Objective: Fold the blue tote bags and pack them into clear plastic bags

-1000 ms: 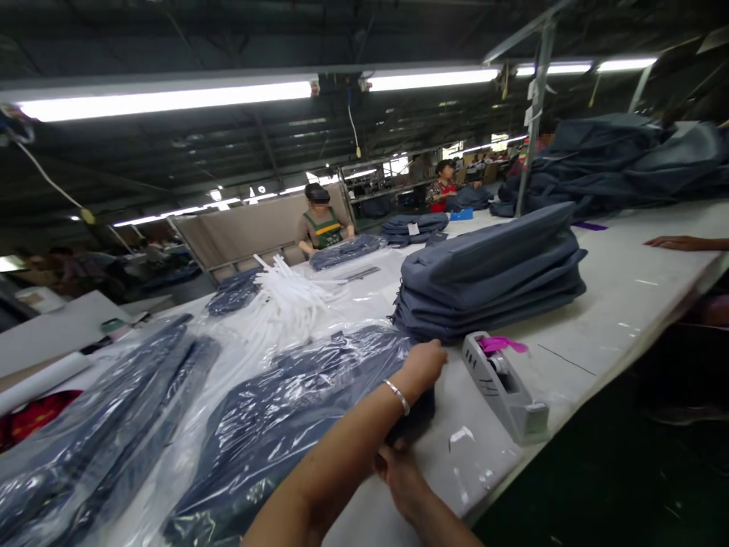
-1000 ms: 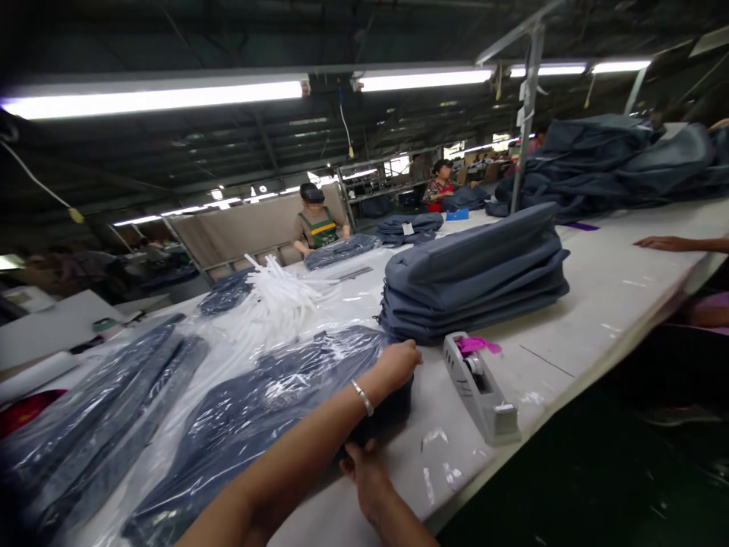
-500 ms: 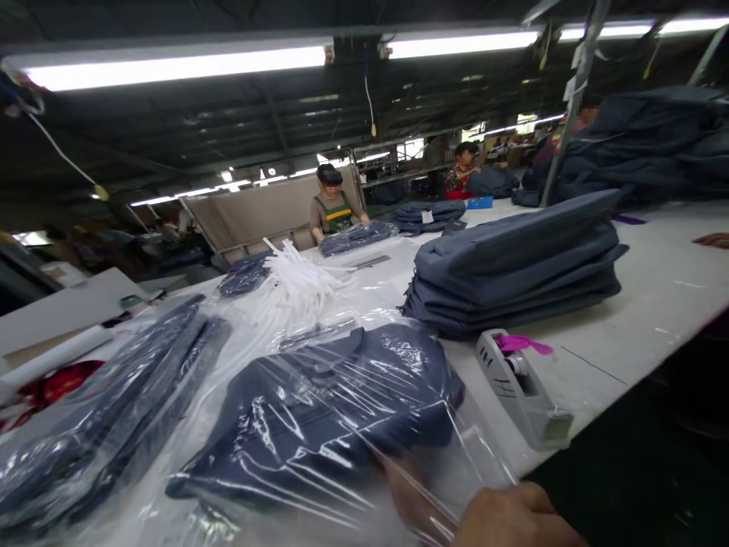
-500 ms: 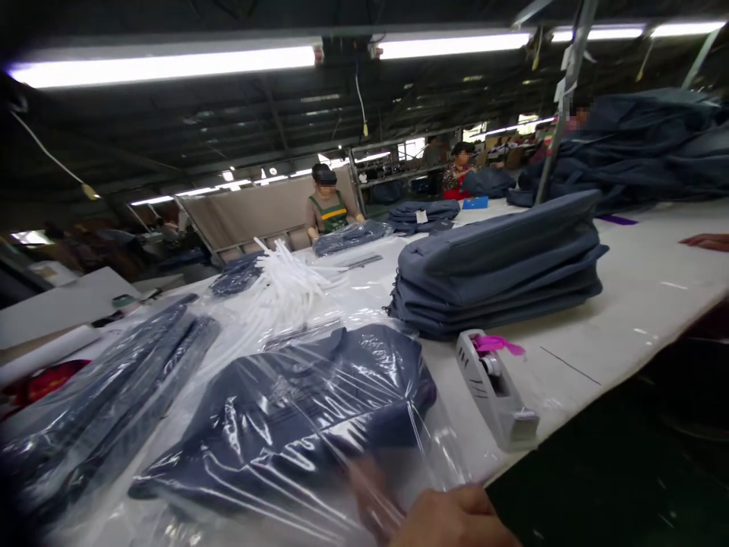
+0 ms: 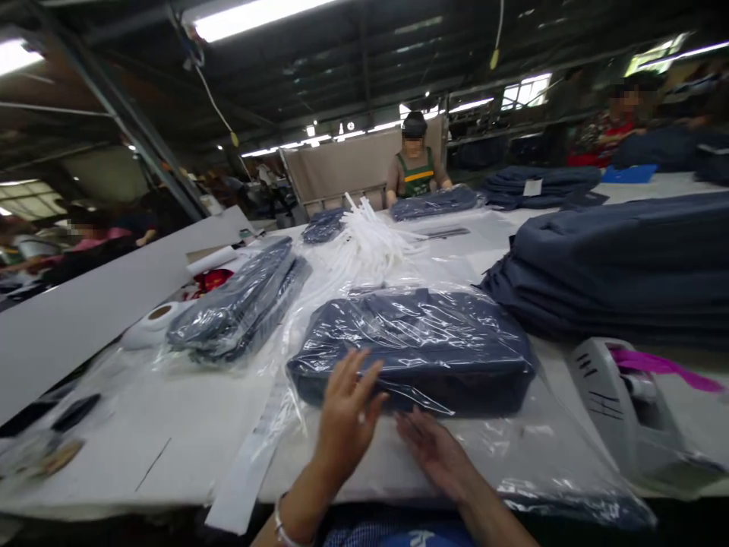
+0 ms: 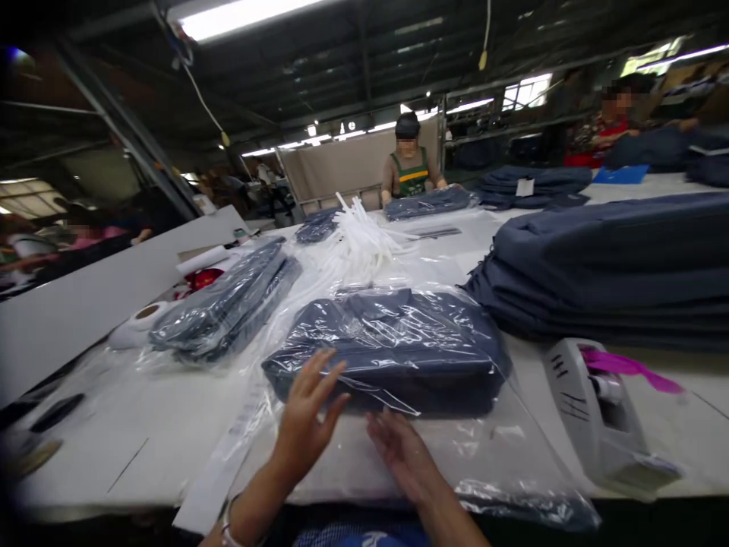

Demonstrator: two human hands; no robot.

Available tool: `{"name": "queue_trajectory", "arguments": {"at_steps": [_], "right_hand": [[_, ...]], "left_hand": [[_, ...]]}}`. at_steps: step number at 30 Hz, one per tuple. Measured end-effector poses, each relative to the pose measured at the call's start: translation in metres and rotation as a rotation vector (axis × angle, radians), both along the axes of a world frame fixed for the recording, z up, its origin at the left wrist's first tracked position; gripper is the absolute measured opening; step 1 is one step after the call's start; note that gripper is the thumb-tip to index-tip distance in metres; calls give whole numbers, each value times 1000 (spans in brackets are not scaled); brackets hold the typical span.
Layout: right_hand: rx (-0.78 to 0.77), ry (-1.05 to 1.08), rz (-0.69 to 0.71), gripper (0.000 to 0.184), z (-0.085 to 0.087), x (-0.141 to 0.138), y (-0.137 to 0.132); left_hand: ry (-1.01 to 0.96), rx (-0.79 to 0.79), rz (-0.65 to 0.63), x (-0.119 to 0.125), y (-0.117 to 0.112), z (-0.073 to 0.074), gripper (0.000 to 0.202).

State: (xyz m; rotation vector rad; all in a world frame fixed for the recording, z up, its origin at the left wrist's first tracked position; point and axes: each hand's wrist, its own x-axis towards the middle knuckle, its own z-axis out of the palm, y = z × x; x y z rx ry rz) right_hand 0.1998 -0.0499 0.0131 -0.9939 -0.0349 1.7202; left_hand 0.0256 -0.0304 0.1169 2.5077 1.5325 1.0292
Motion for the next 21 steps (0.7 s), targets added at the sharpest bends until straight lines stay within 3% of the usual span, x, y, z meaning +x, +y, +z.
{"name": "queue_trajectory", "arguments": {"at_steps": [2,4,6,8,9,11,14,18,21], "right_hand": [[36,184,58,33,-5,-17,1],[36,276,98,36,-12,-36,9],[20,264,143,38,-18,-55,21],[20,256,170,42,-23,-70,33],[31,264,164,44,-25,-76,37],[63,299,114,42,-27,-84,43],[95,355,37,37,-25,-88,43],[106,408,-21,29,-17,-86,43],[86,426,-53,27,-15,-84,45]], "left_hand": [[-7,21,371,-68,4,-28,59],[-118,-100,576,-121,7,-62,81],[-266,-352,617,-152,11,-95,91],[-363,-540,596,-162,17,-117,96],[-366,-563,589,-161,19,-123,95],[-305,-451,612,-154,22,-125,90],[-317,-296,647,-140,27,-112,81],[-682,-419,645,-127,33,-96,97],[-752,-454,714,-123,32,-97,101]]}}
